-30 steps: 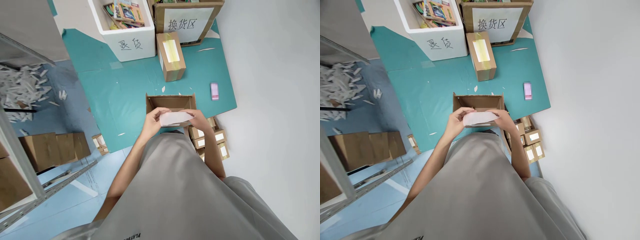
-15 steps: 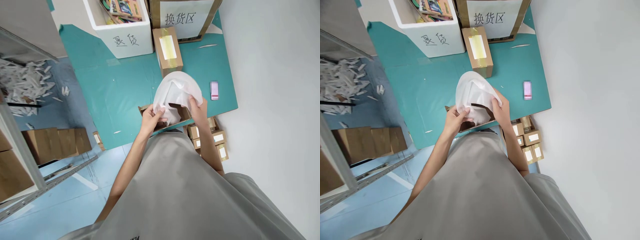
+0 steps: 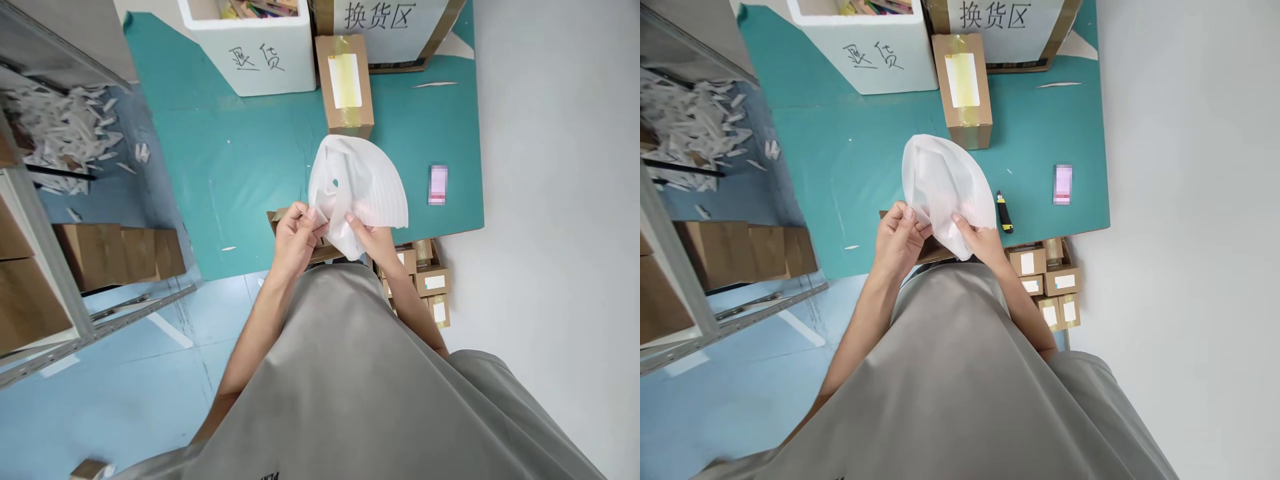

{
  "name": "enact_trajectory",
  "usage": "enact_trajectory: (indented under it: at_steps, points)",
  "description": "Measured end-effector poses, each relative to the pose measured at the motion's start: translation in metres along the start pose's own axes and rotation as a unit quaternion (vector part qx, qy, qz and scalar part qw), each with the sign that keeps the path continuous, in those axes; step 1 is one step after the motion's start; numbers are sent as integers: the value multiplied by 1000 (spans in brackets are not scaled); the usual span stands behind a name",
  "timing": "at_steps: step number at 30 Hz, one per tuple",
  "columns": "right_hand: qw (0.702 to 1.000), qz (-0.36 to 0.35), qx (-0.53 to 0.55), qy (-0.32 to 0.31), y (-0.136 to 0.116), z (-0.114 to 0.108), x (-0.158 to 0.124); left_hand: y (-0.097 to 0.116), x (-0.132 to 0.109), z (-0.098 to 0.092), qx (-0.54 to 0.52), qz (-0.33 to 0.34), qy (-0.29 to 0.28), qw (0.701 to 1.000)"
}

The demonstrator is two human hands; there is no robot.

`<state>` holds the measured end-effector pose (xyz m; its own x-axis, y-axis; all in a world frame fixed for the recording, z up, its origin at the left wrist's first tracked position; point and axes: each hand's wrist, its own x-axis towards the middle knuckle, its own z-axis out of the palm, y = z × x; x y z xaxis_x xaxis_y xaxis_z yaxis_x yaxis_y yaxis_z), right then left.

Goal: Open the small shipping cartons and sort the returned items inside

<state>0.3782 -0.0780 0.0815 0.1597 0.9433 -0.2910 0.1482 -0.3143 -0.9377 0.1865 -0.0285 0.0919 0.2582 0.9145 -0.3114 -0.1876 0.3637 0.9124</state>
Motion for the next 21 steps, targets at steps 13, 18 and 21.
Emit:
enact_trajectory:
  at_steps: [13, 18, 21]
  points:
    - [988, -29, 44, -144, -26, 59, -1, -9, -37, -36, 202, 57, 124, 970]
    - [990, -21, 27, -138, -37, 95, -15, -9, -32, -118, 219, 82, 247, 940]
    - [994, -11, 12, -111, -38, 118, -22, -9, -32, -192, 236, 113, 312, 914]
